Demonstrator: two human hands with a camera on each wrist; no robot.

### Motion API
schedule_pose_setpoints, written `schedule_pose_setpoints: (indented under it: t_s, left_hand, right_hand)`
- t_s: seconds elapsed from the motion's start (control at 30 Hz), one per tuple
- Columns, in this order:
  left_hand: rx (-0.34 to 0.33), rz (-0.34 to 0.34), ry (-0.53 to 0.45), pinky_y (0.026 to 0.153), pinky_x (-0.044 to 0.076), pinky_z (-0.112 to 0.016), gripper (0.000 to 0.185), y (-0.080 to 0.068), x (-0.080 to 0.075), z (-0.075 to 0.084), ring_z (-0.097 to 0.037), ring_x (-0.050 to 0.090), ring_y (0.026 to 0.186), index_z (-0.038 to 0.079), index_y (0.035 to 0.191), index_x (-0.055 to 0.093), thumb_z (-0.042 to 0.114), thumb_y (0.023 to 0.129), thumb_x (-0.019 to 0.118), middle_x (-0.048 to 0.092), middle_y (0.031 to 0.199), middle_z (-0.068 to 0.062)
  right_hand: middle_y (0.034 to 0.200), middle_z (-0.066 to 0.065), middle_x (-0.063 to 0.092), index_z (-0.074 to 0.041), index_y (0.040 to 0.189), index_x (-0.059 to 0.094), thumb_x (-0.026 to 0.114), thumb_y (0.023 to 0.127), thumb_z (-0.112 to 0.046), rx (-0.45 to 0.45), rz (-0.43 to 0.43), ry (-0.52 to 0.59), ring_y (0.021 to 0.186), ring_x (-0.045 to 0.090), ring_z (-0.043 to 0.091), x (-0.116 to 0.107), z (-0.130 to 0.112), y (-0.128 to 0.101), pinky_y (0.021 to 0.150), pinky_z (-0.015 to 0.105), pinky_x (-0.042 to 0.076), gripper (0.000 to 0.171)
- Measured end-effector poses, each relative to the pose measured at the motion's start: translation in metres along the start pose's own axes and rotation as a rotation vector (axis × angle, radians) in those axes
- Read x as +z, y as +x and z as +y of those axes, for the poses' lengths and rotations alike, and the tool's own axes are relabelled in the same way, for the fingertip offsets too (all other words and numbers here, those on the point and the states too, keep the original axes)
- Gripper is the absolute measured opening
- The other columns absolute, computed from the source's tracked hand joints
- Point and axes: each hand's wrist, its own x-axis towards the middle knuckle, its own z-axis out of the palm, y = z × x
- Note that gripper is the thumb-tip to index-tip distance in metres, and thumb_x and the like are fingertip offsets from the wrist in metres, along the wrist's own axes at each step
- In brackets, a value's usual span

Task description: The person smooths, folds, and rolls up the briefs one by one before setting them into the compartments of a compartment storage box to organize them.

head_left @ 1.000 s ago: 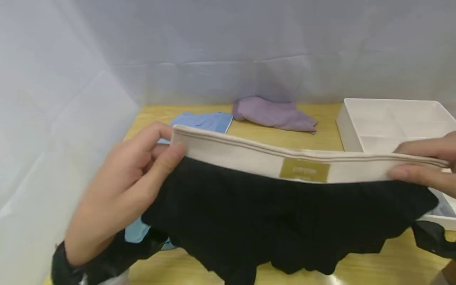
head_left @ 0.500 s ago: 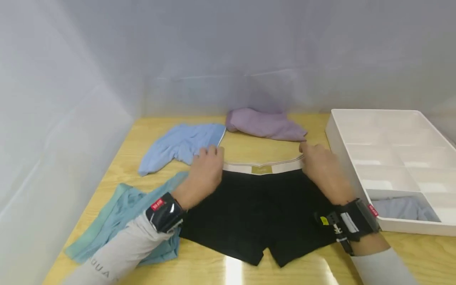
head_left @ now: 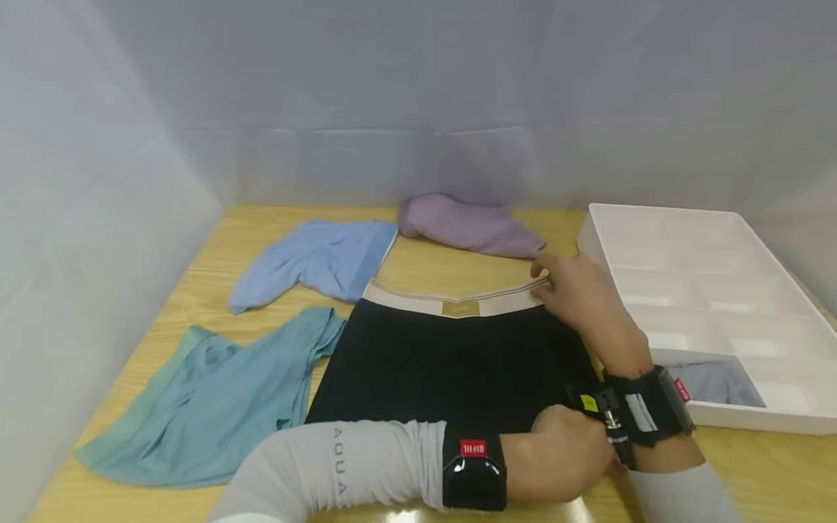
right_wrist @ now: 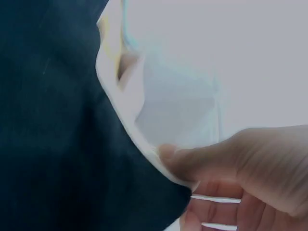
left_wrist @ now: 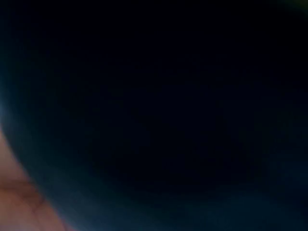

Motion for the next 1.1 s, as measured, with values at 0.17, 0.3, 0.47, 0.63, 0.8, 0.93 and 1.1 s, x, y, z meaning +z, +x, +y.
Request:
schedule_pose_setpoints:
  t_s: [0.17, 0.3, 0.47, 0.63, 0.8, 0.93, 1.1]
  left_hand:
    - [-0.031, -0.076, 0.035, 0.036, 0.042, -0.031, 0.012, 0.016, -0.002, 0.005, -0.004, 0.054, 0.059, 0.036, 0.078, 0.063, 0.043, 0.088, 0.063, 0.062, 0.078, 0.019]
    - [-0.12, -0.151, -0.019, 0.038, 0.043, -0.033, 0.009, 0.027, -0.006, 0.009, -0.003, 0.054, 0.063, 0.036, 0.08, 0.065, 0.042, 0.087, 0.065, 0.062, 0.081, 0.019]
    - [-0.1, -0.069, -0.026, 0.038, 0.041, -0.031, 0.006, 0.019, -0.007, 0.006, -0.003, 0.054, 0.061, 0.038, 0.084, 0.065, 0.039, 0.09, 0.063, 0.061, 0.08, 0.022]
    - [-0.037, 0.054, -0.176, 0.041, 0.041, -0.025, 0.022, -0.018, -0.009, -0.021, -0.003, 0.053, 0.057, 0.029, 0.111, 0.053, 0.034, 0.092, 0.062, 0.055, 0.071, 0.016]
    - [-0.009, 0.131, -0.437, 0.039, 0.036, -0.022, 0.048, -0.076, -0.016, -0.065, -0.005, 0.044, 0.045, 0.017, 0.136, 0.038, 0.021, 0.093, 0.06, 0.045, 0.055, 0.009]
    - [-0.201, 0.305, -0.576, 0.037, 0.036, -0.026, 0.038, -0.122, -0.009, -0.093, -0.009, 0.044, 0.041, 0.006, 0.126, 0.047, 0.016, 0.091, 0.058, 0.043, 0.051, 0.006]
    - [-0.512, 0.385, -0.791, 0.043, 0.04, -0.029, 0.022, -0.174, 0.015, -0.127, -0.01, 0.048, 0.049, 0.004, 0.104, 0.053, 0.006, 0.084, 0.062, 0.049, 0.057, 0.003]
  right_hand:
    - [0.085, 0.014, 0.07, -0.002, 0.1, 0.067, 0.072, 0.083, -0.011, -0.005, -0.055, -0.047, 0.077, 0.064, 0.031, -0.005, -0.002, 0.005, 0.067, 0.048, 0.049, 0.02]
    - [0.089, 0.016, 0.07, -0.001, 0.103, 0.067, 0.071, 0.084, -0.009, 0.015, -0.085, -0.04, 0.079, 0.064, 0.032, -0.008, 0.003, 0.008, 0.067, 0.047, 0.049, 0.021]
    - [0.08, 0.014, 0.067, 0.001, 0.106, 0.066, 0.066, 0.084, -0.006, 0.006, -0.079, -0.004, 0.071, 0.059, 0.029, -0.009, 0.006, 0.008, 0.064, 0.044, 0.047, 0.023]
    - [0.058, 0.002, 0.051, 0.001, 0.106, 0.066, 0.059, 0.084, -0.006, -0.032, -0.063, 0.085, 0.053, 0.043, 0.018, -0.009, 0.005, 0.008, 0.052, 0.034, 0.037, 0.024]
    - [0.061, 0.002, 0.049, -0.003, 0.101, 0.069, 0.064, 0.087, -0.01, -0.106, 0.024, 0.306, 0.051, 0.042, 0.015, -0.013, -0.008, 0.015, 0.048, 0.03, 0.035, 0.017]
    - [0.066, 0.003, 0.051, -0.008, 0.098, 0.069, 0.062, 0.086, -0.012, -0.053, 0.083, 0.446, 0.052, 0.042, 0.015, -0.013, -0.029, 0.026, 0.047, 0.029, 0.033, 0.015]
    - [0.059, 0.001, 0.046, -0.008, 0.099, 0.067, 0.058, 0.084, -0.013, 0.021, 0.07, 0.573, 0.048, 0.037, 0.013, 0.002, -0.065, 0.054, 0.045, 0.027, 0.03, 0.018]
